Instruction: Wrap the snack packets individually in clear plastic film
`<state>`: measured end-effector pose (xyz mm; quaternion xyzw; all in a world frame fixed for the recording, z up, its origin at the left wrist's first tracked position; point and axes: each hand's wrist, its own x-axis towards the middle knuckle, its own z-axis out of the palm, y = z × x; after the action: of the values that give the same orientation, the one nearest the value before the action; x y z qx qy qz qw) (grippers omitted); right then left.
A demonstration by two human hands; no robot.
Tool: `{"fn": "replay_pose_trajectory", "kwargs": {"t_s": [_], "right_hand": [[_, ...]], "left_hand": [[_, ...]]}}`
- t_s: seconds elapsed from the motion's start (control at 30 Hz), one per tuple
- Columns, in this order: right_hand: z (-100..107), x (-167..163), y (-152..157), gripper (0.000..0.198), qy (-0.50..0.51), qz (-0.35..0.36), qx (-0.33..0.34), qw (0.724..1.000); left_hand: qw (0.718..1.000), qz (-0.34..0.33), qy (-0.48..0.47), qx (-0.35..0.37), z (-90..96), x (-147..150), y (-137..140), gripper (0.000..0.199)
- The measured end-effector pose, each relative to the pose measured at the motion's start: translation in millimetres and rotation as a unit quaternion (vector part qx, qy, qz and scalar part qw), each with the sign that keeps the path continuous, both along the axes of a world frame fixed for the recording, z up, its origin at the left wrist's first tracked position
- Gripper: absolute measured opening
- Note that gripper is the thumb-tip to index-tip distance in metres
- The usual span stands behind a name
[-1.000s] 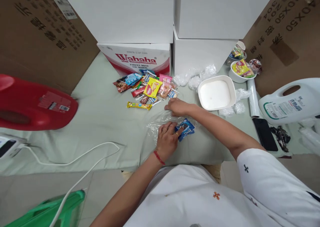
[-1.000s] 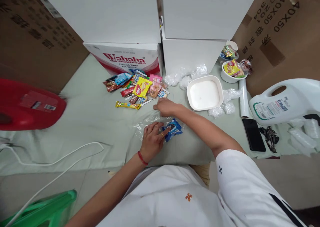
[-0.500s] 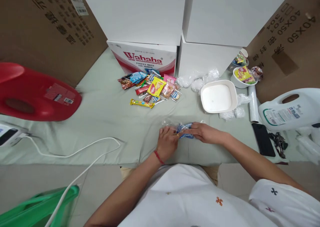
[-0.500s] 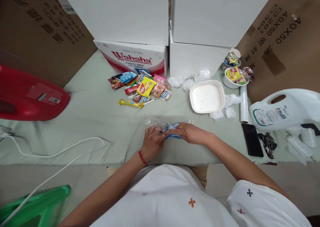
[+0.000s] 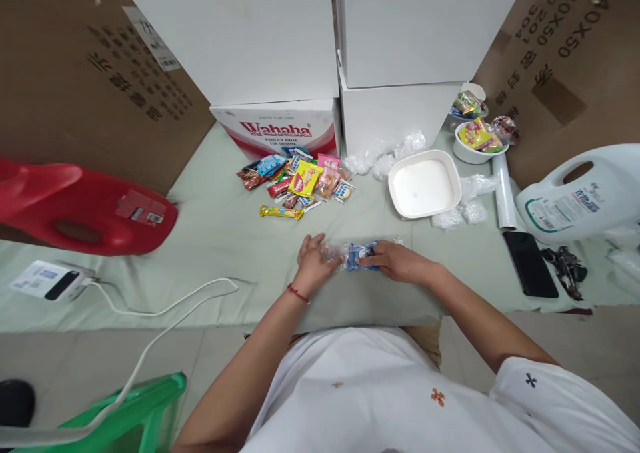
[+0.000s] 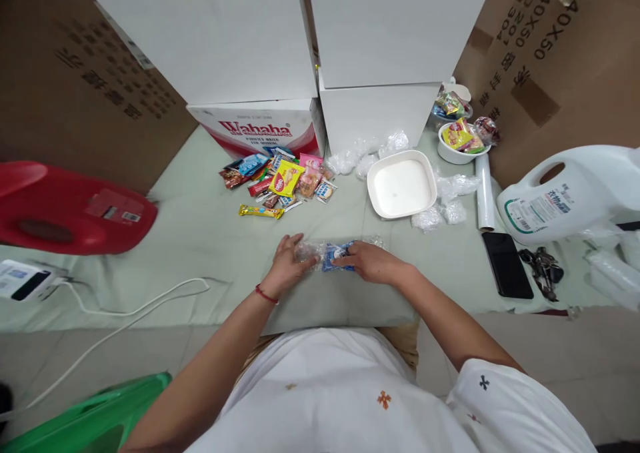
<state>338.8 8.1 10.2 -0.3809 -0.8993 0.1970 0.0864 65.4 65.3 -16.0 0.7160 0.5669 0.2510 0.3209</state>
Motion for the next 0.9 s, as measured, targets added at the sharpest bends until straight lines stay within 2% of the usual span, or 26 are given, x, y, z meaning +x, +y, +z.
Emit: {"fn": "replay_pose_trajectory", "kwargs": {"t_s": [0.07, 0.13, 0.2, 0.3, 0.4, 0.5, 0.53, 0.6, 0.67, 0.7, 0.77, 0.83, 0.87, 0.9], "right_hand": [[-1.4, -0.5, 1.1, 0.051, 0.000, -0.010, -0.006, 1.000], [-4.2, -4.0, 3.1, 0.050, -0.003, -0.022, -0.007, 1.000], [-7.6, -10.2, 4.9, 0.047, -0.003, -0.029, -0.003, 1.000], [-11.1, -18.9, 2.0, 0.042, 0.017, -0.032, 0.008, 0.999], [-9.6, -15.6, -10.8, 0.036, 0.071, -0.030, 0.006, 0.997], [-3.2, 3.3, -23.9, 0.029, 0.185, -0.009, -0.044, 0.982], [-1.4, 10.8, -25.4, 0.029, 0.225, -0.042, -0.050, 0.972], [-0.7, 22.8, -22.4, 0.032, 0.249, -0.184, -0.019, 0.951], [-5.1, 27.4, -13.8, 0.036, 0.181, -0.332, 0.021, 0.926], [-8.7, 26.5, -8.9, 0.042, 0.127, -0.373, 0.024, 0.919], [-16.2, 19.7, -1.2, 0.045, 0.036, -0.406, -0.006, 0.913], [-20.9, 9.0, 1.4, 0.031, -0.003, -0.416, -0.034, 0.909], [-21.4, 3.2, 0.7, 0.023, -0.008, -0.418, -0.038, 0.908], [-20.8, -2.5, -0.9, 0.018, -0.007, -0.419, -0.038, 0.907]], "left_hand": [[0.997, -0.018, -0.030, -0.071, 13.9, 2.2, -4.4, 0.034], [0.988, -0.005, -0.081, -0.128, 27.9, 6.6, -11.1, 0.033], [0.983, 0.000, -0.124, -0.136, 38.5, 18.0, -18.4, 0.034], [0.982, -0.048, -0.137, -0.120, 44.3, 45.6, -27.2, 0.034], [0.994, -0.067, -0.033, -0.081, 43.4, 68.9, -32.5, 0.040], [0.988, -0.078, 0.131, -0.018, 43.3, 78.6, -38.0, 0.032], [0.982, -0.086, 0.169, -0.006, 43.4, 79.9, -40.2, 0.032], [0.974, -0.092, 0.206, 0.006, 42.8, 81.3, -44.4, 0.035], [0.974, -0.084, 0.207, 0.027, 39.6, 82.2, -46.4, 0.034], [0.976, -0.065, 0.201, 0.046, 36.7, 82.3, -46.1, 0.032], [0.980, 0.000, 0.178, 0.083, 28.4, 81.5, -42.6, 0.042], [0.981, 0.068, 0.156, 0.090, 18.0, 79.7, -36.8, 0.068], [0.982, 0.086, 0.149, 0.080, 12.7, 78.8, -34.0, 0.073], [0.983, 0.090, 0.146, 0.069, 7.9, 78.2, -31.8, 0.070]]}}
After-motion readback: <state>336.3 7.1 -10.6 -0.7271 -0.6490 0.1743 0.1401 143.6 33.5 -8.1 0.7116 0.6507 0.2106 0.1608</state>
